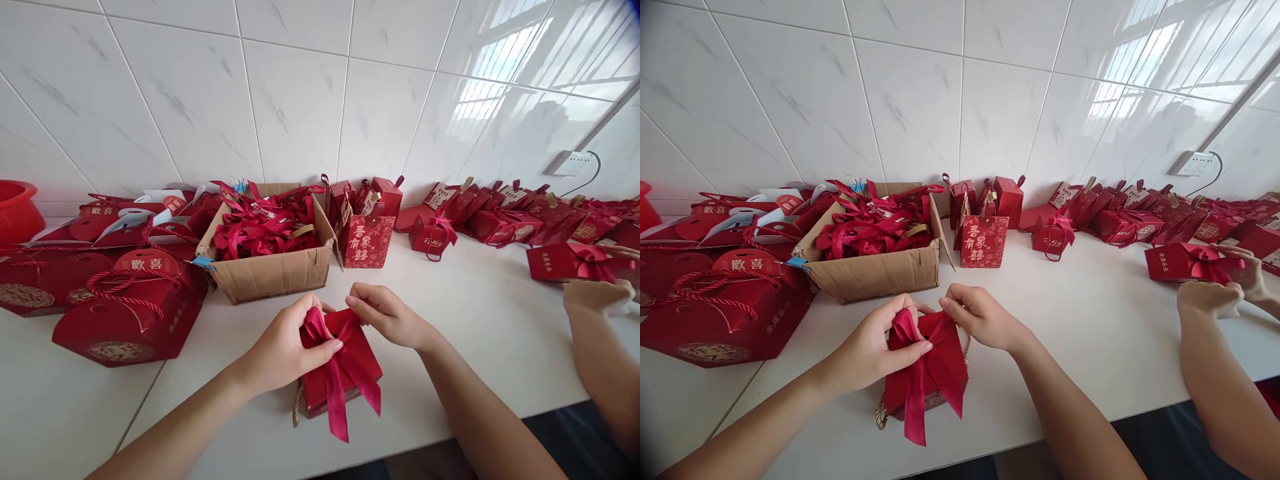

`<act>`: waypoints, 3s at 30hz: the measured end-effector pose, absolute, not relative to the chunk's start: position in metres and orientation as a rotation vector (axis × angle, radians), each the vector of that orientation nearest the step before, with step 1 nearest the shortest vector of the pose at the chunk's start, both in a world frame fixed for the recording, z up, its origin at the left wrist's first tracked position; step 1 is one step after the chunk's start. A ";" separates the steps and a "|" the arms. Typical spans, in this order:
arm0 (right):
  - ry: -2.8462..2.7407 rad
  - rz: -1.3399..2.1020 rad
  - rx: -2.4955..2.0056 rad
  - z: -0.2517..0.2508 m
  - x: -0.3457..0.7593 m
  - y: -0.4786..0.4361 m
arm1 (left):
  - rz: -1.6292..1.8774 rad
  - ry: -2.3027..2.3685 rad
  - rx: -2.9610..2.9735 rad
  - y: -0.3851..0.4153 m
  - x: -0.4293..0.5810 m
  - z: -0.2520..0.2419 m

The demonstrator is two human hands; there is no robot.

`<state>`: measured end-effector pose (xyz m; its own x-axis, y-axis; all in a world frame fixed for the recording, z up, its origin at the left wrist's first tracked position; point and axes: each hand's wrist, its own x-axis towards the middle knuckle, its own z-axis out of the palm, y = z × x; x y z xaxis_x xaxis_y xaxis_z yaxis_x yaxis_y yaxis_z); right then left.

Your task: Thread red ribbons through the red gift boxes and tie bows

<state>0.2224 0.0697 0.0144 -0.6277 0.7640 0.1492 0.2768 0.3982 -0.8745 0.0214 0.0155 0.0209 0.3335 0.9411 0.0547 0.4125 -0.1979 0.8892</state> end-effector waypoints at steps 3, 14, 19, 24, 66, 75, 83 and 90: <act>-2.084 1.277 -0.844 0.015 0.224 0.072 | 0.826 1.193 1.762 0.016 0.021 0.021; -2.076 1.329 -0.678 0.016 0.240 0.085 | 0.846 1.149 1.697 0.015 0.020 0.023; -2.097 1.324 -0.679 0.016 0.235 0.083 | 0.860 1.143 1.699 0.015 0.021 0.024; -2.079 1.332 -0.691 0.016 0.230 0.081 | 0.855 1.158 1.701 0.015 0.021 0.025; -1.976 0.810 -0.661 -0.008 0.214 0.079 | 0.892 1.227 1.743 0.017 0.026 0.018; -2.003 1.802 -0.541 -0.031 0.272 0.081 | 0.897 1.068 1.475 0.021 0.017 0.031; -2.157 1.453 -0.563 -0.024 0.244 0.047 | 1.047 1.101 1.570 0.026 0.012 0.020; -1.964 1.167 -0.923 -0.036 0.306 0.037 | 1.066 1.403 1.711 0.033 -0.006 -0.033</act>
